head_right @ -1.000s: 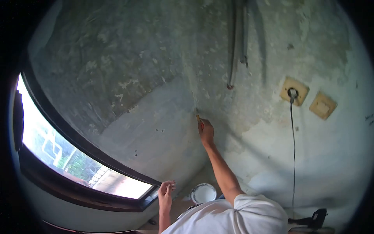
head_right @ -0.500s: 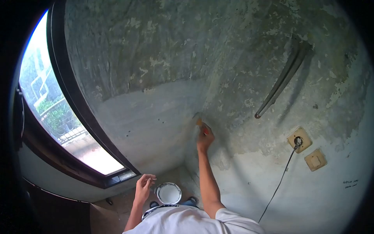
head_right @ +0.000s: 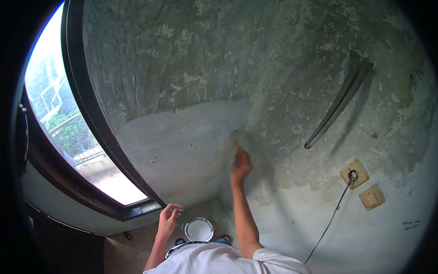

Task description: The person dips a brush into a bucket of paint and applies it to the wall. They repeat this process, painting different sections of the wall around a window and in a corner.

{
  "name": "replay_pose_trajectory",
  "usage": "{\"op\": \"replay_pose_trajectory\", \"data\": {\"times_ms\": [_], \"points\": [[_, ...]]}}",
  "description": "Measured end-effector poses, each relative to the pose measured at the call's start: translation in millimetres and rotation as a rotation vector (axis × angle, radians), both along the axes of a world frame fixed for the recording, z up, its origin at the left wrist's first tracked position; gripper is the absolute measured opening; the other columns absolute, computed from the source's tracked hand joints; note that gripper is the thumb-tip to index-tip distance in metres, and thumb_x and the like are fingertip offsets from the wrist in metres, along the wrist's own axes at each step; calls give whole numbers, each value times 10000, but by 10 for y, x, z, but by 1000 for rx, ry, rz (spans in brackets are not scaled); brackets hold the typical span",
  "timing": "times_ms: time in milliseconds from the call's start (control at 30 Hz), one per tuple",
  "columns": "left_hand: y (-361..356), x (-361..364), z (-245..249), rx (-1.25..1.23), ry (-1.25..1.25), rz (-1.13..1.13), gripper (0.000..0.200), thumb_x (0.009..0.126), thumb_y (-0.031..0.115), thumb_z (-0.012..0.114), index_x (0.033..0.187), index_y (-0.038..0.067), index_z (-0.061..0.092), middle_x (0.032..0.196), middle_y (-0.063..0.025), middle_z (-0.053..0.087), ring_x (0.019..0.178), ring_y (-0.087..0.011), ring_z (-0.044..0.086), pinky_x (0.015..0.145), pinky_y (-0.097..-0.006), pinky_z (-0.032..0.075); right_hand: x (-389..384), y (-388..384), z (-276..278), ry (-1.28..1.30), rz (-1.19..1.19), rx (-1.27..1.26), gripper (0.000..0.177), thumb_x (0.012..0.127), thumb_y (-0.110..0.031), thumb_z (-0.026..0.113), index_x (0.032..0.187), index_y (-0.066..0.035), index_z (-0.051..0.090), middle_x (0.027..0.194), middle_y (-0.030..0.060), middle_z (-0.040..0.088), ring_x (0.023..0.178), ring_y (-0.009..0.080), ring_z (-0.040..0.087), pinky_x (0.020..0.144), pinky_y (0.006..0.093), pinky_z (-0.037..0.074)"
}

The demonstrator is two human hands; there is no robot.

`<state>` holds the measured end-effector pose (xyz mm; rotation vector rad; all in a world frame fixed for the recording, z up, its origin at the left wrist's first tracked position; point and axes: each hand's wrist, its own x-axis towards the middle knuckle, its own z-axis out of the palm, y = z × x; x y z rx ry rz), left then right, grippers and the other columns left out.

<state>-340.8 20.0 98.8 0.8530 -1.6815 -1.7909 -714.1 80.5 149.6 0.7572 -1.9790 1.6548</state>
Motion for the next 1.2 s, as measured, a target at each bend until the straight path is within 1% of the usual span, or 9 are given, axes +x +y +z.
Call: {"op": "replay_pose_trajectory", "data": {"times_ms": [267,433,600,733,800,900,1000,1133,1200], "points": [[-3,-112,-214,29,-3,-90,197,1142,62,548,1199,-24,716,1174,-98,787,1069,-159,734,951,-320,585,1639,-334,122,60,364,54,326,1014,-45,750,1340,-45,763,1260,175,793,1120,337,784,947,407,620],[-6,-189,-41,5,-56,-176,209,1149,63,536,1204,-18,720,1192,-99,784,1092,-159,732,956,-327,587,1911,-468,282,10,822,66,293,1024,-72,756,1315,-48,775,1245,171,803,1130,286,796,944,380,623],[-54,-100,-81,-5,4,-80,213,1148,57,533,1210,-14,725,1199,-95,785,1090,-160,730,958,-323,584,1316,-384,6,-177,562,-34,287,1058,-126,758,1300,27,768,1106,90,826,981,103,726,880,302,591],[-53,197,-106,11,-1,-7,204,1139,53,554,1218,-12,730,1192,-92,788,1078,-157,730,955,-316,580,656,66,17,-145,143,-12,234,1055,-93,737,1237,49,778,1118,131,829,978,170,767,859,338,602],[-79,350,-145,15,-11,18,203,1135,51,559,1218,-11,733,1183,-92,790,1073,-156,730,953,-313,579,363,117,219,-57,31,-215,230,1053,-74,727,1240,54,768,1152,145,820,992,195,771,874,354,607],[-94,564,-197,43,-55,69,203,1128,49,563,1207,-12,741,1157,-93,793,1063,-153,732,948,-311,578,481,-72,371,-56,43,-126,232,1038,-55,735,1250,31,769,1164,164,812,1011,251,781,899,376,610],[-161,642,-291,-6,-10,77,209,1137,103,573,1218,-6,731,1141,-83,784,1016,-154,710,920,-318,567,1710,-513,728,134,266,-24,248,1006,-49,773,1253,-30,785,1123,176,807,1004,321,794,898,392,613],[-270,622,-233,16,16,59,208,1130,55,559,1209,-16,737,1147,-100,793,1058,-157,735,950,-313,582,2844,-695,888,142,745,-31,254,1002,-72,794,1254,-45,786,1141,165,811,1022,315,797,896,377,613],[-324,634,-157,14,14,50,207,1132,59,560,1214,-16,735,1148,-101,792,1056,-158,734,955,-315,584,2797,-760,948,81,652,-35,222,1032,-117,790,1232,-22,796,1124,158,823,1004,242,796,889,358,606]]}}
